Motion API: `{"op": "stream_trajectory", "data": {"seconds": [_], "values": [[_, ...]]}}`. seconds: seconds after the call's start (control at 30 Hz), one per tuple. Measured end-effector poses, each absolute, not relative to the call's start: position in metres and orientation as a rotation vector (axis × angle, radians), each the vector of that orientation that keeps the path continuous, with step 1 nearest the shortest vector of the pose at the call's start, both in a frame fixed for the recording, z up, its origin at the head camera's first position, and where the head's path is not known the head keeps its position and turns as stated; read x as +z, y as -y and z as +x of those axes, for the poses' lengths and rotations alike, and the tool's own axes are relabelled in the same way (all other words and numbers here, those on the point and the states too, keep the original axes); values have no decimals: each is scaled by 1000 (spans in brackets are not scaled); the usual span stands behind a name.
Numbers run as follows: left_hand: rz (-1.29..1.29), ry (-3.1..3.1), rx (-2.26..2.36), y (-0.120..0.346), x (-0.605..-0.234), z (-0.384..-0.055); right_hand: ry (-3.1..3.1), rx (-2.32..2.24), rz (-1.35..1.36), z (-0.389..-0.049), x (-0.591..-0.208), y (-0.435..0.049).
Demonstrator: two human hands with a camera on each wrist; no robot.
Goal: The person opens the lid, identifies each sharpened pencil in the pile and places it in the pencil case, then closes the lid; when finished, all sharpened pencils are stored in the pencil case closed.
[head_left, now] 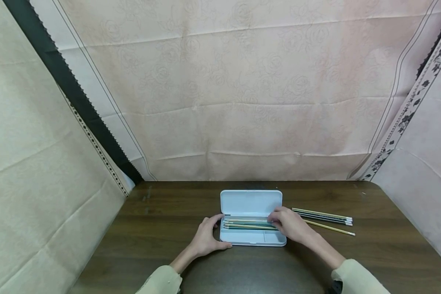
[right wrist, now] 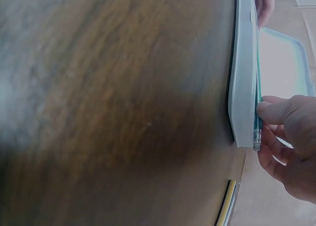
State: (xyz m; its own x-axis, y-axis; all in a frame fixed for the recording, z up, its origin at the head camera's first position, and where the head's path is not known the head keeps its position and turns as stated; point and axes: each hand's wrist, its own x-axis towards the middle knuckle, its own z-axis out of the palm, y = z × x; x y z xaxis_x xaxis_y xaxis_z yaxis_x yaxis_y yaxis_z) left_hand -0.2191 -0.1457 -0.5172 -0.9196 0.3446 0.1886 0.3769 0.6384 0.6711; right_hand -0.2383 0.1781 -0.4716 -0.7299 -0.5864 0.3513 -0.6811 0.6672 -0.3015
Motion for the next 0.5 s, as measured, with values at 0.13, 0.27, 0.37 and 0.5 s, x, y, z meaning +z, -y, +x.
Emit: {"op": "stream_trajectory", "data": {"seconds": [0.13, 0.27, 0.37, 0.5], "values": [[-614, 2808, -1162, 145, -516, -219, 2654, 624, 1033, -238, -471, -176], [-596, 2823, -1170, 146, -517, -219, 2655, 642, 1037, -239, -471, -175], [-594, 2824, -1167, 146, -518, -219, 2647, 651, 1047, -240, -471, -175], [-600, 2819, -1168, 146, -518, -219, 2639, 656, 1062, -240, -471, -175]]}}
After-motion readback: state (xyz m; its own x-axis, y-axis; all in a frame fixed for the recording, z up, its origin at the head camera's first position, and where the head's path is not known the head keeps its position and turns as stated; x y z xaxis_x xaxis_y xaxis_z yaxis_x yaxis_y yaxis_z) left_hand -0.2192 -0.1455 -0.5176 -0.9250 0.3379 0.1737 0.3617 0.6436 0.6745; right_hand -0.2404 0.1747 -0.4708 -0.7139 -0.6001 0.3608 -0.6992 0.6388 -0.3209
